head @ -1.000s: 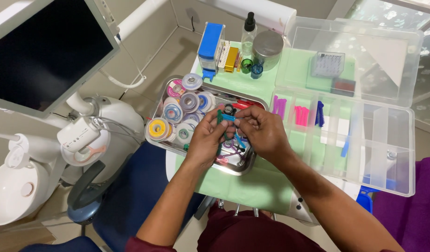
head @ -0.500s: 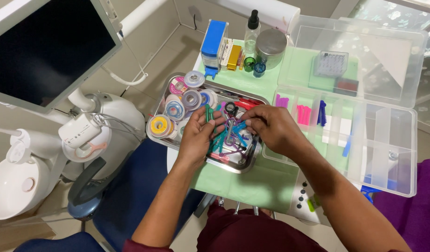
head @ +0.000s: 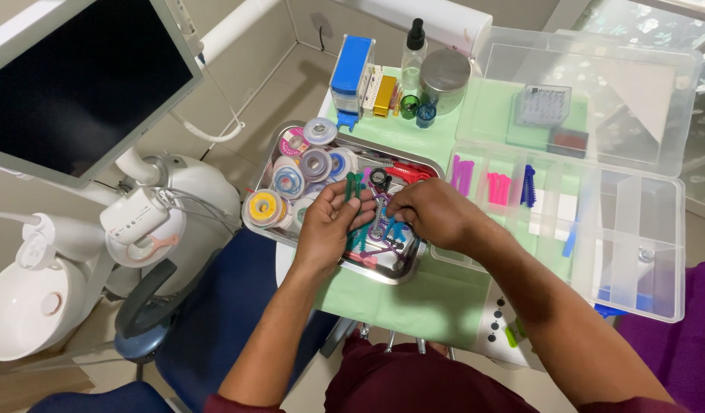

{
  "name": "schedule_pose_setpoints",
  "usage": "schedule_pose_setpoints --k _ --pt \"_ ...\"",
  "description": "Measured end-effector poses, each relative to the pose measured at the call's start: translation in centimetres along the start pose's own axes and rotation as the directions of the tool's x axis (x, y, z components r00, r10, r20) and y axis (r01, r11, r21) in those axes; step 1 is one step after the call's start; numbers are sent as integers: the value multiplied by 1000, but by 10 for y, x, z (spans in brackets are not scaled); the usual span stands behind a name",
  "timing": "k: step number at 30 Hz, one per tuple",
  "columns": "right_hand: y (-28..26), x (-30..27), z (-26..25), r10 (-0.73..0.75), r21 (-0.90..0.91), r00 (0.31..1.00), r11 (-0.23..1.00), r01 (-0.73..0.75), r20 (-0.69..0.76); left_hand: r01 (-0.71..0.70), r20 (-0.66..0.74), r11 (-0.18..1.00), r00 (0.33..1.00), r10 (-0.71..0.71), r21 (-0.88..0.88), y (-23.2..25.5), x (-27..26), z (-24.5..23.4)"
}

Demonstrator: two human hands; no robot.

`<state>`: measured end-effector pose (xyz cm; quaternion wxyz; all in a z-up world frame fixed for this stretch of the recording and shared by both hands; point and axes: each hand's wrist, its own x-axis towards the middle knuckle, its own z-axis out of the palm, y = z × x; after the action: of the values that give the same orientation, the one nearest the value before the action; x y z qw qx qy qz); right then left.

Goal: Organizing small dental ligatures from a metal tray into a compartmentalized storage box.

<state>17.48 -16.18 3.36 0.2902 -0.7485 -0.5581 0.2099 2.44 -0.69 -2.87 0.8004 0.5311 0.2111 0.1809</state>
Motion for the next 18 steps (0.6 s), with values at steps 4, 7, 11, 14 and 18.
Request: schedule_pose_setpoints --k 4,7,11,14,18 --pt "-5 1 -1 -176 -117 979 980 164 -100 -14 6 999 1000 14 -29 -3 0 -3" --pt "-21 3 -4 -35 -73 963 997 17 -267 -2 40 998 999 4 -61 -5 -2 -2" --pt "-27 7 -3 91 300 960 954 -8 -266 -6 158 999 987 11 -32 -2 -7 4" --pt "-23 10 -1 152 474 971 879 -47 -184 -14 214 1000 977 20 -27 -6 -6 1" --pt "-20 9 -6 205 434 971 891 -134 -122 -41 294 997 956 20 68 2 -10 1"
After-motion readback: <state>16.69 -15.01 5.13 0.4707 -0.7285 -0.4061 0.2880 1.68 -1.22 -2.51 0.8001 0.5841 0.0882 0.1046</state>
